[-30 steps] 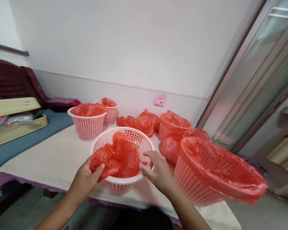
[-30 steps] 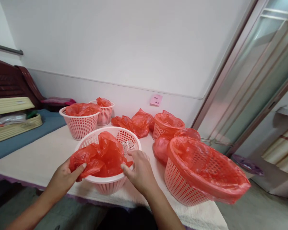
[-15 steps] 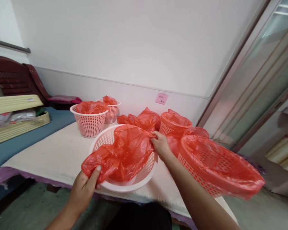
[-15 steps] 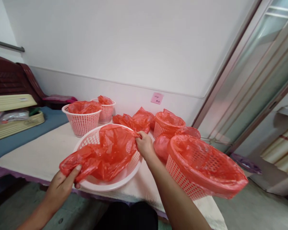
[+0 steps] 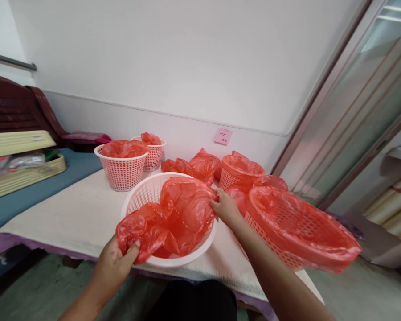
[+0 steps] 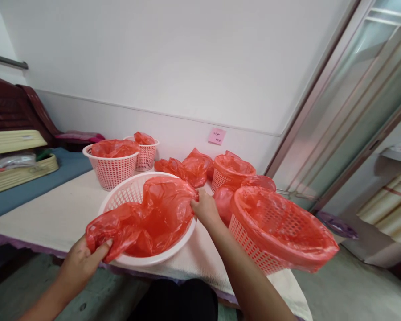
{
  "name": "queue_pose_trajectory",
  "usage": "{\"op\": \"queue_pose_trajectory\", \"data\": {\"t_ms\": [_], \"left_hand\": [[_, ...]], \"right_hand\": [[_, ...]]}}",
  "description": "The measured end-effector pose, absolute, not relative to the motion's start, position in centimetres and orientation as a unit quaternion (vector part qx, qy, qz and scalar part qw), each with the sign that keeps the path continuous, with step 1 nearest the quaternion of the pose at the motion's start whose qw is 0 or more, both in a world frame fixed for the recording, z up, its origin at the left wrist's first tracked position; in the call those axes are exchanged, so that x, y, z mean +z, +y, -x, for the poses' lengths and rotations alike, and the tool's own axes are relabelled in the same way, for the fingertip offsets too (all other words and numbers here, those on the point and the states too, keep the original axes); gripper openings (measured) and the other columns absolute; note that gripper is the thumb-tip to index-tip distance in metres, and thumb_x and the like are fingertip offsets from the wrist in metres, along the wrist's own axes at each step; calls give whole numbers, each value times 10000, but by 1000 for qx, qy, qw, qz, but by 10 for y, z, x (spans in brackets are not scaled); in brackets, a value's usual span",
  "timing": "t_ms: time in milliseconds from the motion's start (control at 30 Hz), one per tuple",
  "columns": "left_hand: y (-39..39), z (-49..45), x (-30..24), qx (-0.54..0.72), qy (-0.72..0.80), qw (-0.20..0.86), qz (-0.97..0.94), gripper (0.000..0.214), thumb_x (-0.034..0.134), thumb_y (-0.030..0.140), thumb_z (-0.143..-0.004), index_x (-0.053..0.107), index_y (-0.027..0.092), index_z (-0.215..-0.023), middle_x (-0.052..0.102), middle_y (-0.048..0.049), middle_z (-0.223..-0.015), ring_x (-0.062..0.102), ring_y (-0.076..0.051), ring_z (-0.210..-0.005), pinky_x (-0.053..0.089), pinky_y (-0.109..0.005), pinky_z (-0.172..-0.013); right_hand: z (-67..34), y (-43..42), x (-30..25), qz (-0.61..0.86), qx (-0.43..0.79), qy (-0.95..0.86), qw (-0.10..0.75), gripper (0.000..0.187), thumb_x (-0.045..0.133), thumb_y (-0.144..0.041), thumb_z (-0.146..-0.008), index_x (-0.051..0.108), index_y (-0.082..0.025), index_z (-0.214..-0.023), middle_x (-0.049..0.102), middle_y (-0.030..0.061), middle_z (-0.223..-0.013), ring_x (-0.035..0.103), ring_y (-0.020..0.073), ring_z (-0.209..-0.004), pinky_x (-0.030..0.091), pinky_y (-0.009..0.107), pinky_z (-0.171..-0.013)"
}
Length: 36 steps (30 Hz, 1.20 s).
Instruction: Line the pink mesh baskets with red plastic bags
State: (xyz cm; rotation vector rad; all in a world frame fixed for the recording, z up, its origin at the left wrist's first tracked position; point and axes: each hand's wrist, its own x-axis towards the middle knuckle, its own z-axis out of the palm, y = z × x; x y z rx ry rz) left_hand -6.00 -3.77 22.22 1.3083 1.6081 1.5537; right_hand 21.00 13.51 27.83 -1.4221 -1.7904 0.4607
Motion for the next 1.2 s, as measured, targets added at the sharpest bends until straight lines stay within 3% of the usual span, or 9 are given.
{"op": "queue_pose_trajectory", "data": {"t_ms": [67, 200, 433, 500, 600, 733, 900, 1067, 1200], "left_hand": [[-41, 62, 215, 580, 598, 279, -478, 418, 651, 457, -762, 615, 165, -1060, 731, -80, -967, 687, -244, -938, 539, -333, -886], [-52, 69, 197, 582, 605, 291, -459, 458, 660, 485, -760, 603, 180, -1097, 735, -92, -1028, 699, -240, -951, 555, -325, -888], [-70, 96, 204, 512, 618, 325, -500, 489, 702, 527, -749, 612, 267, -1154, 722, -44, -1122, 663, -237, -1054, 532, -309, -933], [-71, 114, 221, 495, 617, 336, -511, 505, 691, 549, -747, 606, 313, -1185, 726, -13, -1102, 676, -222, -952, 568, -289, -812], [-69, 138, 255, 490, 653, 278, -506, 503, 604, 646, -761, 617, 330, -1153, 733, 2, -898, 618, -187, -644, 532, -283, -539], [-50, 135, 292, 499, 683, 158, -510, 470, 599, 666, -751, 632, 308, -1055, 698, 1, -816, 618, -190, -675, 521, -291, -613], [-1, 92, 298, 431, 623, 237, -609, 446, 634, 568, -764, 639, 236, -1062, 697, -74, -1104, 638, -273, -1034, 480, -410, -929], [35, 58, 283, 396, 581, 322, -634, 424, 748, 451, -682, 685, 208, -1023, 751, -80, -999, 698, -294, -927, 533, -391, -827], [48, 41, 276, 422, 544, 364, -627, 381, 653, 381, -751, 659, 191, -1081, 763, -62, -976, 721, -258, -862, 558, -354, -754]], "right_hand": [[-209, 135, 273, 550, 204, -704, 400, 165, 571, -160, -706, 642, -186, -852, 647, 0, -717, 564, 157, -668, 377, 252, -634], [-206, 128, 263, 522, 232, -696, 435, 188, 501, -256, -776, 638, -191, -887, 668, 8, -809, 589, 161, -719, 421, 253, -648], [-202, 113, 258, 521, 229, -667, 481, 228, 494, -309, -722, 627, -180, -855, 643, 22, -751, 570, 186, -676, 408, 280, -627], [-204, 111, 257, 530, 204, -668, 481, 217, 492, -320, -726, 618, -181, -835, 632, 22, -727, 557, 185, -648, 394, 282, -613], [-206, 109, 256, 544, 184, -671, 469, 184, 498, -322, -724, 602, -188, -795, 627, 24, -718, 544, 183, -629, 378, 281, -598], [-203, 108, 257, 526, 204, -674, 477, 211, 494, -336, -740, 613, -182, -820, 650, 38, -746, 563, 191, -660, 395, 286, -621], [-198, 105, 256, 513, 217, -673, 486, 269, 480, -310, -736, 635, -166, -901, 684, 57, -799, 606, 209, -717, 431, 305, -674], [-198, 99, 257, 516, 214, -676, 481, 290, 484, -328, -750, 633, -163, -935, 685, 55, -788, 612, 209, -708, 440, 305, -670], [-196, 94, 260, 525, 215, -674, 473, 280, 475, -330, -753, 628, -164, -917, 658, 34, -720, 586, 194, -642, 424, 289, -615]]}}
